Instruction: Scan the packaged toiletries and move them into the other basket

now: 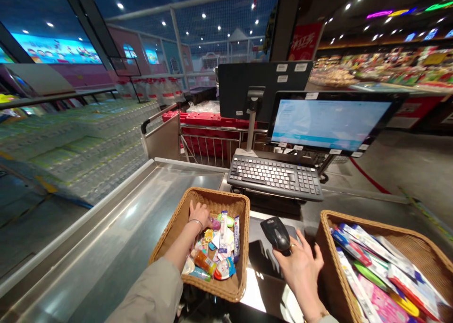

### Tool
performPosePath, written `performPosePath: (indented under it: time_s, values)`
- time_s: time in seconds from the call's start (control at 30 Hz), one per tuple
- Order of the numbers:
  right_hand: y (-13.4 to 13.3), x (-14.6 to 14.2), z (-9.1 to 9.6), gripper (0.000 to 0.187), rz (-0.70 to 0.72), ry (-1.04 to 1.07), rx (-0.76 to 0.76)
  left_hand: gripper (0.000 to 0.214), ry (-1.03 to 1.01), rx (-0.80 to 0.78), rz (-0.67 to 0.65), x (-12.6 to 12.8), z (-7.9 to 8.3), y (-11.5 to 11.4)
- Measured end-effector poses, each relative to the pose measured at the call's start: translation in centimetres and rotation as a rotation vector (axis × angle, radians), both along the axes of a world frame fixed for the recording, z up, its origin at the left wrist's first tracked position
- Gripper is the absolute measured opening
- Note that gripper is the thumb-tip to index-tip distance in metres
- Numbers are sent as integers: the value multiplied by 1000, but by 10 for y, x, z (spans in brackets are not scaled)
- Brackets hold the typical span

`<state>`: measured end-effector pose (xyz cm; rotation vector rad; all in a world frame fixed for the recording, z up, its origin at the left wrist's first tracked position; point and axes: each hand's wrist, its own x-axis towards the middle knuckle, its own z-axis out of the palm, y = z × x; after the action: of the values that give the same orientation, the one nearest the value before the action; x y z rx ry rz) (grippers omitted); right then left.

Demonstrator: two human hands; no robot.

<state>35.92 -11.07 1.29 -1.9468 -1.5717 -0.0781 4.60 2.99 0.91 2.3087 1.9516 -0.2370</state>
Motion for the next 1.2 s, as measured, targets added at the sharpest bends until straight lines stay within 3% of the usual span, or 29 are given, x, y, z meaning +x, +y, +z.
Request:
performPosePath:
  time_s: [0.47, 0.97, 1.2]
  values:
    - [-15, -4, 12, 26, 25, 49, 10, 28, -22, 104, -7, 7, 0, -28]
    - [-25, -2, 23, 21, 43, 9, 77, 19, -155, 594, 8, 20, 43, -63]
    - [-30, 1, 29, 21, 30, -13, 95, 23, -312, 829, -54, 43, 46, -68]
